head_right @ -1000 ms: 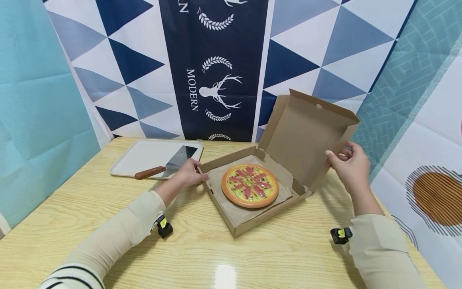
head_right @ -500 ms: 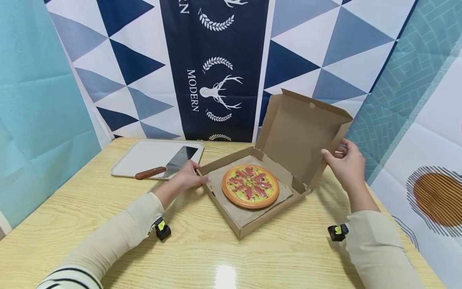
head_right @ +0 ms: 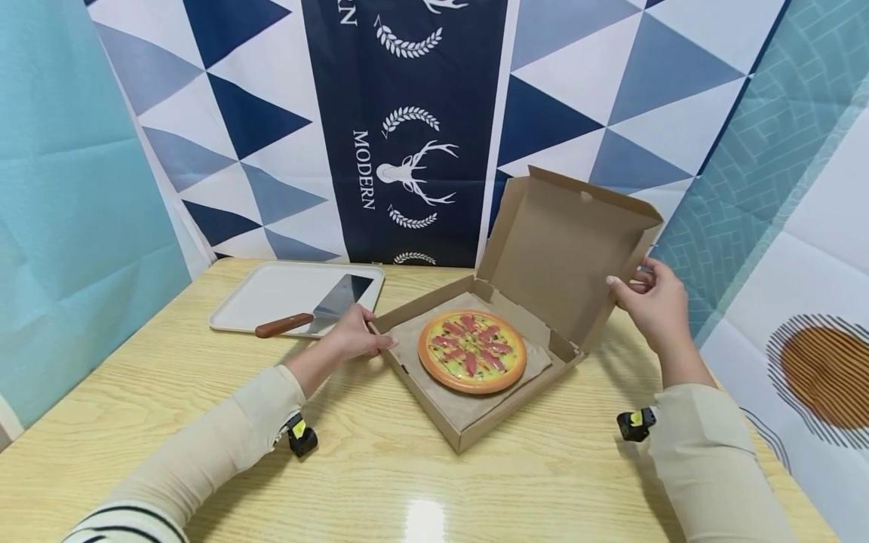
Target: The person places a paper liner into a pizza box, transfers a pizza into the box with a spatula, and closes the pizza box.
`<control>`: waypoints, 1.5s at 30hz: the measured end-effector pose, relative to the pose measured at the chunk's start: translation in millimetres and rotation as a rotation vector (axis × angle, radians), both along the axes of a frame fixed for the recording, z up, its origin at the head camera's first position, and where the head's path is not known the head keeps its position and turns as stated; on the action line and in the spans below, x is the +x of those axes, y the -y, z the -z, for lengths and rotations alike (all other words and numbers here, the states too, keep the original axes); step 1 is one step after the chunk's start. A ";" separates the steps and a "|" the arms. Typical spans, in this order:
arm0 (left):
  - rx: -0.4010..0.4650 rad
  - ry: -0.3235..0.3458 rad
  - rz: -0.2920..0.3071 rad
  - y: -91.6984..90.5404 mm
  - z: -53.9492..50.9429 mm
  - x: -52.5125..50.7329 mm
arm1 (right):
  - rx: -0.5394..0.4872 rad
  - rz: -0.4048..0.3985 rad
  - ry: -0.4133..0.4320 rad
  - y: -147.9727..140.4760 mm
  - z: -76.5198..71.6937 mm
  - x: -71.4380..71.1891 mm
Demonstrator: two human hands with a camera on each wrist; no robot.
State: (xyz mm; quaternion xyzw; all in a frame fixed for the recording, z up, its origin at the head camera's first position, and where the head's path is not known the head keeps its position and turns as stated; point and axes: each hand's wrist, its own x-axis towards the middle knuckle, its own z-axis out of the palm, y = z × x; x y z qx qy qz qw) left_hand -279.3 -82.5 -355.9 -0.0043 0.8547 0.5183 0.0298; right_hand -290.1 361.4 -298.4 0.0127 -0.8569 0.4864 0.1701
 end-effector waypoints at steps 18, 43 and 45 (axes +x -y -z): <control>-0.159 0.000 0.052 8.1 1.0 2.1 | -0.029 -0.057 -0.012 5.2 7.2 1.9; -0.316 0.096 0.403 0.3 -26.2 -81.3 | -0.003 -0.068 0.013 0.8 -4.5 0.0; -0.311 0.092 0.392 -1.7 -27.4 -80.2 | 0.016 -0.062 0.028 -0.6 -6.7 -0.9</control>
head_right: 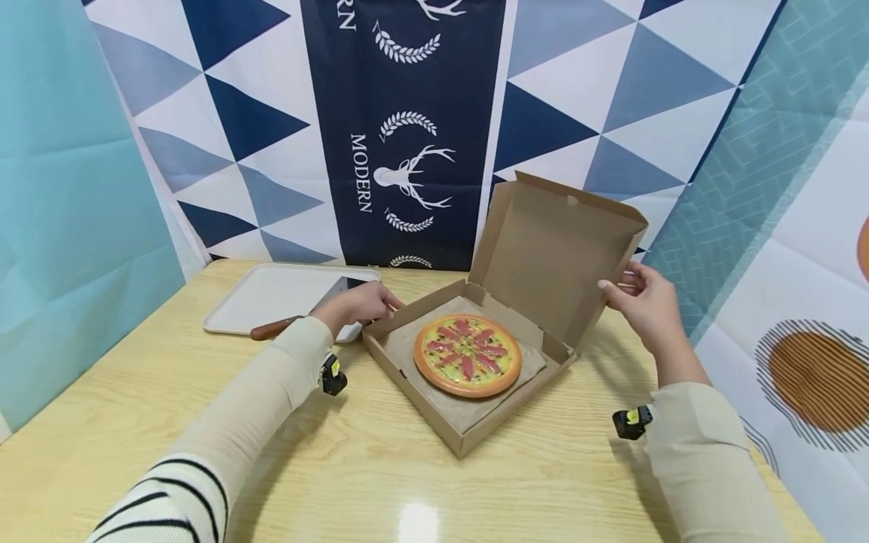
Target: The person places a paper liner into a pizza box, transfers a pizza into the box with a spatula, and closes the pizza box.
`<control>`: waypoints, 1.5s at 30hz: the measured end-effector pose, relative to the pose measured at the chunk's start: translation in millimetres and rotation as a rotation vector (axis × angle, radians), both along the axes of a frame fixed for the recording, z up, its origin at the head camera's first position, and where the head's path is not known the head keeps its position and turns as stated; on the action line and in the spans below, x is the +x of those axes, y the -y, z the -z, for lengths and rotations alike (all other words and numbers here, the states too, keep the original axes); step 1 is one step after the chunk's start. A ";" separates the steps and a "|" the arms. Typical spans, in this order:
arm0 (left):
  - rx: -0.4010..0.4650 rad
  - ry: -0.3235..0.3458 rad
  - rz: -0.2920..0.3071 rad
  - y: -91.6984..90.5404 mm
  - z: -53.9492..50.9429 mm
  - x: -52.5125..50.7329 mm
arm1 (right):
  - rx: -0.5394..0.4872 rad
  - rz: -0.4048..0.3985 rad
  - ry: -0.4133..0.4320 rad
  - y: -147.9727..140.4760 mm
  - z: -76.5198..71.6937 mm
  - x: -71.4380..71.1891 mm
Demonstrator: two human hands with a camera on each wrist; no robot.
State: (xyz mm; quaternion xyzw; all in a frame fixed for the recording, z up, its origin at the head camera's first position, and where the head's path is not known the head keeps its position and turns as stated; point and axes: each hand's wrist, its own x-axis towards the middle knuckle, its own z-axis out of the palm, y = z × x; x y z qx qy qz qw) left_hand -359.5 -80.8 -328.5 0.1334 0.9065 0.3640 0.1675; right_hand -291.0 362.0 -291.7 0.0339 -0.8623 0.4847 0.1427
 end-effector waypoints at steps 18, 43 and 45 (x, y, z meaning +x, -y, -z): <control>0.094 -0.006 -0.064 -3.8 4.0 24.0 | 0.089 -0.044 -0.015 6.0 -5.0 -9.7; -0.058 -0.220 -0.003 1.4 10.5 53.4 | 0.182 -0.087 -0.003 19.3 -10.2 -25.9; -0.062 -0.235 -0.001 1.6 11.5 55.9 | 0.182 -0.091 -0.013 21.3 -9.8 -27.1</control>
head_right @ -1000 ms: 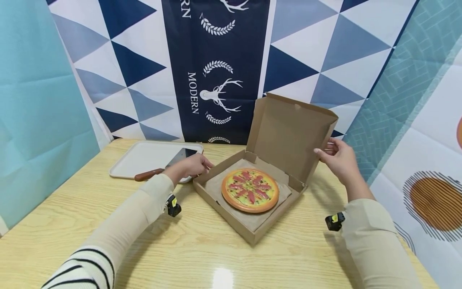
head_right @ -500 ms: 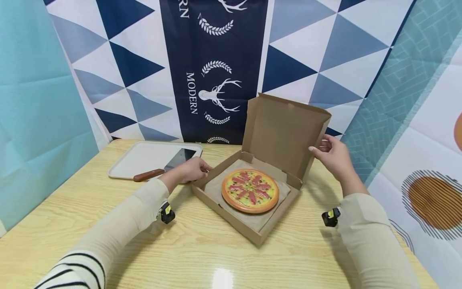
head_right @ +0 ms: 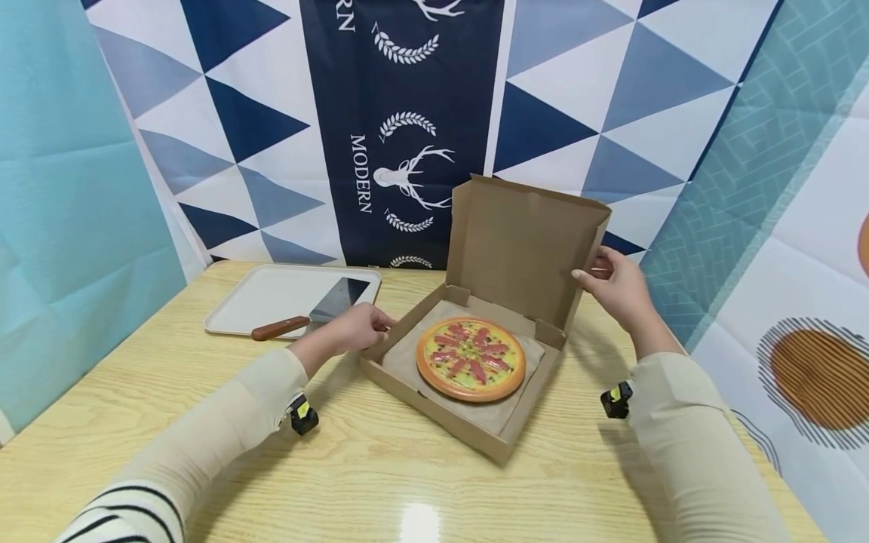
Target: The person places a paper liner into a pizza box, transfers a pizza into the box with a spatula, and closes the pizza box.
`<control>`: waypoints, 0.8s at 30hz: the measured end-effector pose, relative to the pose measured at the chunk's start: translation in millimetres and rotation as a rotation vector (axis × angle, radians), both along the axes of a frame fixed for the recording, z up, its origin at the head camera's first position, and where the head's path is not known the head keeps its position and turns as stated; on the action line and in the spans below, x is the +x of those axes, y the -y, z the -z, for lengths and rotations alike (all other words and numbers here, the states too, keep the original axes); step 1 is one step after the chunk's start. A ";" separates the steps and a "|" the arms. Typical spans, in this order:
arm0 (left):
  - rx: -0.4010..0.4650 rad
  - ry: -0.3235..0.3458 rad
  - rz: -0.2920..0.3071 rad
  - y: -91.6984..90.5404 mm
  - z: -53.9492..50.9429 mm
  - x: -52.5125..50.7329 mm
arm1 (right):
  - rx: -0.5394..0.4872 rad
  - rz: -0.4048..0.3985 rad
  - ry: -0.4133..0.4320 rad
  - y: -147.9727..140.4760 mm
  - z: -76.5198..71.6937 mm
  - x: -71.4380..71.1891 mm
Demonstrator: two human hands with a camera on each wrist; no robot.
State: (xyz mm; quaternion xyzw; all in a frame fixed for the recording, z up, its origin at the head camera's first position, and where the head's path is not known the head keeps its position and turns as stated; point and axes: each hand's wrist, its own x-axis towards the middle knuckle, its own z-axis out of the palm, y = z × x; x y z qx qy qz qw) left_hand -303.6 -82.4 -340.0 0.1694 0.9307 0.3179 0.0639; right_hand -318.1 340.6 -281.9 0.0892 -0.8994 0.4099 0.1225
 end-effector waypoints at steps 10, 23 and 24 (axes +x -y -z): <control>-0.002 -0.038 -0.012 -1.3 2.7 15.2 | 0.060 -0.004 -0.026 8.1 -0.2 -2.8; -0.001 -0.074 -0.009 1.9 5.0 30.2 | 0.119 -0.048 -0.014 13.8 -3.2 -10.4; 0.000 -0.072 -0.012 2.2 5.1 31.1 | 0.122 -0.055 -0.015 14.7 -3.7 -11.2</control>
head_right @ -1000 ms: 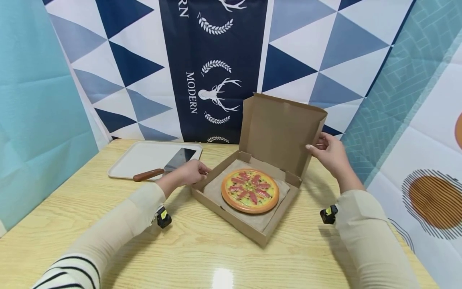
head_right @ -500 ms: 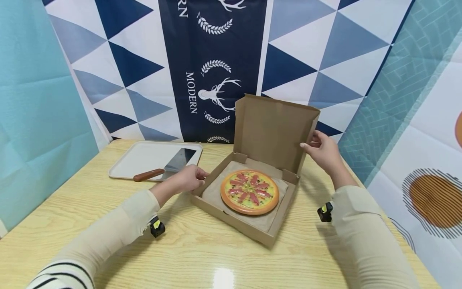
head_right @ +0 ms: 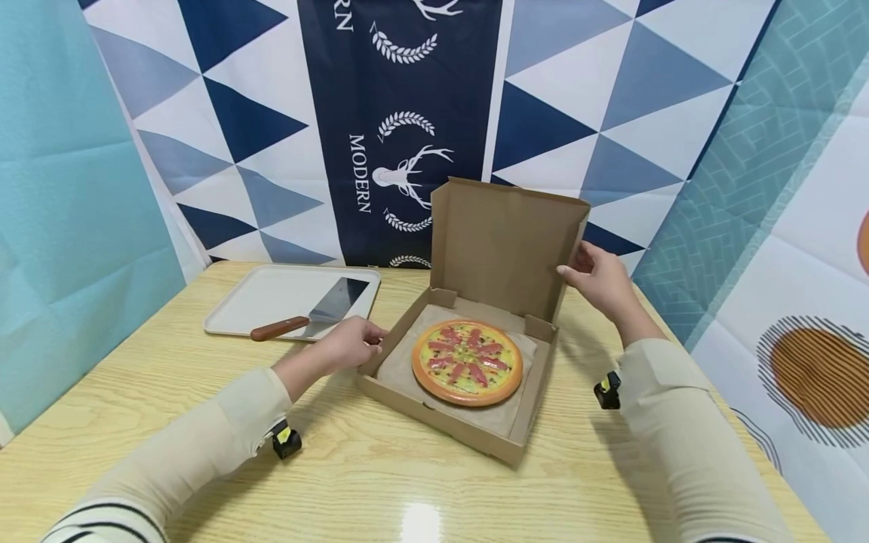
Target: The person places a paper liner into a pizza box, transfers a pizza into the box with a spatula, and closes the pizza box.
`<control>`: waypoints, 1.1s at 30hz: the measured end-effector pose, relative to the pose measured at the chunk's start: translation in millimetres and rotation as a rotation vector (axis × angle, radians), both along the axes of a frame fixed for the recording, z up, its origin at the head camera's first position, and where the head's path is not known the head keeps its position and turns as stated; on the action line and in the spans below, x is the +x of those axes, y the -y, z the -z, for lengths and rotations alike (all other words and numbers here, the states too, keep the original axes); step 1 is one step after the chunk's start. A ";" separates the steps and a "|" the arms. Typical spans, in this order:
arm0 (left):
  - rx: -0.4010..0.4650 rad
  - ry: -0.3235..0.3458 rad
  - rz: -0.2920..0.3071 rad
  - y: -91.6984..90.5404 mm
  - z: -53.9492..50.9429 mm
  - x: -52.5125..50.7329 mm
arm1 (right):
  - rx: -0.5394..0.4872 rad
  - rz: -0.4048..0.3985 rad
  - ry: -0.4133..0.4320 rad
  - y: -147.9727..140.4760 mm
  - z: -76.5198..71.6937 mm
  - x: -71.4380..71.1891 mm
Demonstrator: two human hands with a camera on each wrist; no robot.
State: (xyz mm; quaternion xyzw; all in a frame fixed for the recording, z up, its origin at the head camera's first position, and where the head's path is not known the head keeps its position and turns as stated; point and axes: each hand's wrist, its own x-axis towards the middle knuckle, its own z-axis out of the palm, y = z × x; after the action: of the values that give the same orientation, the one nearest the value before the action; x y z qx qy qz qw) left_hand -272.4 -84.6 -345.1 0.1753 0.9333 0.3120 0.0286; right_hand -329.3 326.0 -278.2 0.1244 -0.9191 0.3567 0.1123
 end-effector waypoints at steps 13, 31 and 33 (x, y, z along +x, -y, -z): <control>0.019 -0.009 -0.056 -0.2 0.6 11.6 | 0.037 -0.039 0.012 11.5 -9.4 -10.7; 0.063 -0.050 -0.080 1.5 6.1 24.5 | 0.000 -0.062 0.089 26.4 -13.1 -23.6; 0.068 -0.047 -0.081 0.8 5.5 26.3 | -0.008 -0.061 0.099 27.9 -14.1 -24.9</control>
State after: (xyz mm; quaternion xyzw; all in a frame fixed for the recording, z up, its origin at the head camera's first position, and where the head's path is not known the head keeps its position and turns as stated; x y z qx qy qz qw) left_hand -246.1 -85.4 -350.6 0.1457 0.9289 0.3402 -0.0118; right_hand -354.2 298.0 -264.0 0.1343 -0.9178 0.3693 0.0562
